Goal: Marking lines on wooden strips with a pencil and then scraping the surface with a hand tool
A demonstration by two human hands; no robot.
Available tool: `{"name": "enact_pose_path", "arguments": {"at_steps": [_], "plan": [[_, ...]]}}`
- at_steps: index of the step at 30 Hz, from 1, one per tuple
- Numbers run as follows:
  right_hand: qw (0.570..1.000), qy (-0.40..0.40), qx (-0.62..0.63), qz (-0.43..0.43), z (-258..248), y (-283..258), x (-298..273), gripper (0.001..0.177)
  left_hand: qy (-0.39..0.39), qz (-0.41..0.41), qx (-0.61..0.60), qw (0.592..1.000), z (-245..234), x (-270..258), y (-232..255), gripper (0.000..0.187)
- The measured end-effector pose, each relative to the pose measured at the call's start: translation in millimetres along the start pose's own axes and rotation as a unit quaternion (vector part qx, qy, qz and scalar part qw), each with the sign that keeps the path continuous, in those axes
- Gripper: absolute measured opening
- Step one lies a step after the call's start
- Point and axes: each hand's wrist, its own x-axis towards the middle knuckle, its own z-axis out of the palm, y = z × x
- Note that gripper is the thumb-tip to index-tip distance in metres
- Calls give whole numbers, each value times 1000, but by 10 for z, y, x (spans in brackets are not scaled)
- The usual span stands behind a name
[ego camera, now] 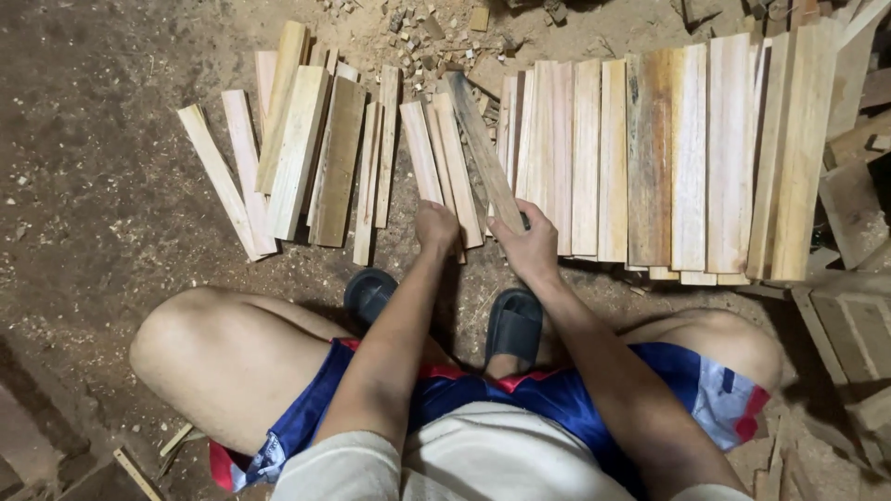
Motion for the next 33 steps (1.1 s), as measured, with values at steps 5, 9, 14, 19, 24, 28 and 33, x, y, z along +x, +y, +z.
{"name": "enact_pose_path", "arguments": {"at_steps": [5,9,14,19,24,28,33], "plan": [[1000,1,9,-2,-17,-59,-17,58,-96,20,65,993,12,3,-174,33],[1000,9,2,0,-73,-41,-90,58,-119,11,125,985,-483,-533,350,28],[1000,22,0,16,-109,-46,-56,61,-110,19,42,993,-160,43,-216,33],[995,0,97,33,-178,120,175,57,-228,-19,-345,910,-723,-442,325,30],[951,-98,284,76,-295,361,303,65,-365,168,-402,823,-1233,-989,936,32],[919,-167,339,112,-361,-25,-144,66,-342,243,-327,847,-1645,-1276,1229,52],[952,-79,296,-23,-489,-204,-453,73,-388,91,-473,786,-2095,-1365,1323,66]]}}
